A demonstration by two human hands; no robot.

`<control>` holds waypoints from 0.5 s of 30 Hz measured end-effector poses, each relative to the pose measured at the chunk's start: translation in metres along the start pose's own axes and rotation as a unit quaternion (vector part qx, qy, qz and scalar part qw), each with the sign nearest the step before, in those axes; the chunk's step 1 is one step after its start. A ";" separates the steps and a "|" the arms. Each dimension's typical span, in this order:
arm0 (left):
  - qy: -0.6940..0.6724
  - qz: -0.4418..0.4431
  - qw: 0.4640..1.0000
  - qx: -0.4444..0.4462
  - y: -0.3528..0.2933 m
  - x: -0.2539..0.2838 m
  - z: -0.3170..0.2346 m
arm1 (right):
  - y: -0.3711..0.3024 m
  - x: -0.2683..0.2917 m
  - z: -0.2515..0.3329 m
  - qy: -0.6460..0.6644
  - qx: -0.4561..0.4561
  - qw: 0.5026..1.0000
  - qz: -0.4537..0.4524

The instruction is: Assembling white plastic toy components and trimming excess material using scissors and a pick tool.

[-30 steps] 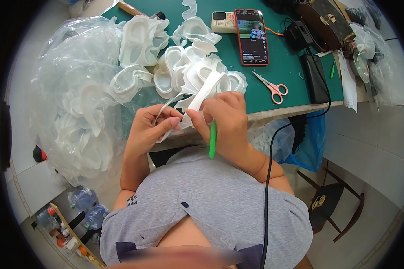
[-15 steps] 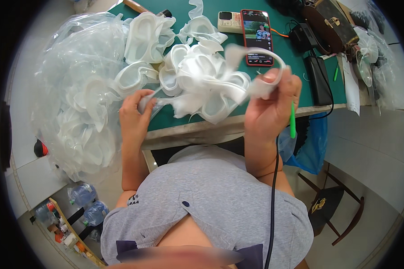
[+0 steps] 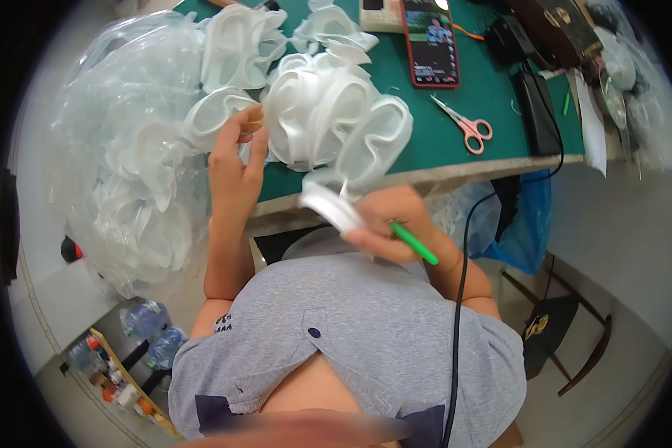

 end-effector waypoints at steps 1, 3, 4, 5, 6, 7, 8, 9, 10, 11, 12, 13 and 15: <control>-0.045 0.030 0.996 0.067 0.002 -0.011 0.001 | -0.010 -0.008 -0.007 0.008 -0.013 1.000 0.011; -0.036 0.032 0.994 0.101 0.001 -0.015 -0.004 | -0.025 -0.014 -0.010 0.034 -0.064 0.997 0.035; -0.023 0.022 0.990 0.136 0.000 -0.018 -0.003 | -0.036 -0.013 -0.014 0.041 -0.092 0.995 0.008; -0.029 0.035 0.984 0.173 -0.002 -0.017 -0.002 | -0.047 -0.011 -0.014 0.052 -0.119 0.991 -0.016; -0.034 0.054 0.984 0.168 -0.005 -0.016 0.000 | -0.059 -0.005 -0.013 0.062 -0.165 0.984 -0.030; -0.031 0.067 0.981 0.179 -0.009 -0.015 0.005 | -0.074 -0.001 -0.013 0.038 -0.181 0.981 -0.049; -0.028 0.079 0.978 0.189 -0.010 -0.016 0.009 | -0.088 0.005 -0.014 0.014 -0.196 0.978 -0.067; -0.033 0.092 0.978 0.184 -0.011 -0.016 0.011 | -0.109 0.013 -0.016 -0.061 -0.213 0.973 -0.058; -0.035 0.085 0.980 0.177 -0.013 -0.018 0.013 | -0.125 0.021 -0.012 -0.083 -0.234 0.966 -0.076; -0.038 0.077 0.981 0.173 -0.017 -0.019 0.014 | -0.141 0.026 -0.006 -0.104 -0.256 0.957 -0.089; 0.005 0.038 0.993 0.114 -0.020 -0.021 0.013 | -0.156 0.032 -0.003 -0.135 -0.271 0.947 -0.112; 0.007 0.042 0.993 0.113 -0.023 -0.023 0.010 | -0.171 0.035 0.000 -0.189 -0.303 0.927 -0.114; -0.059 -0.098 0.993 0.005 -0.032 -0.023 0.008 | -0.206 0.036 -0.012 -0.272 -0.373 0.878 -0.127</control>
Point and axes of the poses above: each hand's wrist, its own y-axis towards the middle knuckle, its own x-axis out of the back of the hand, z = x × y, the point moved 1 cm from there along y, towards the middle knuckle, and after that the axes turned 5 degrees about -y, right-handed, at the moved point
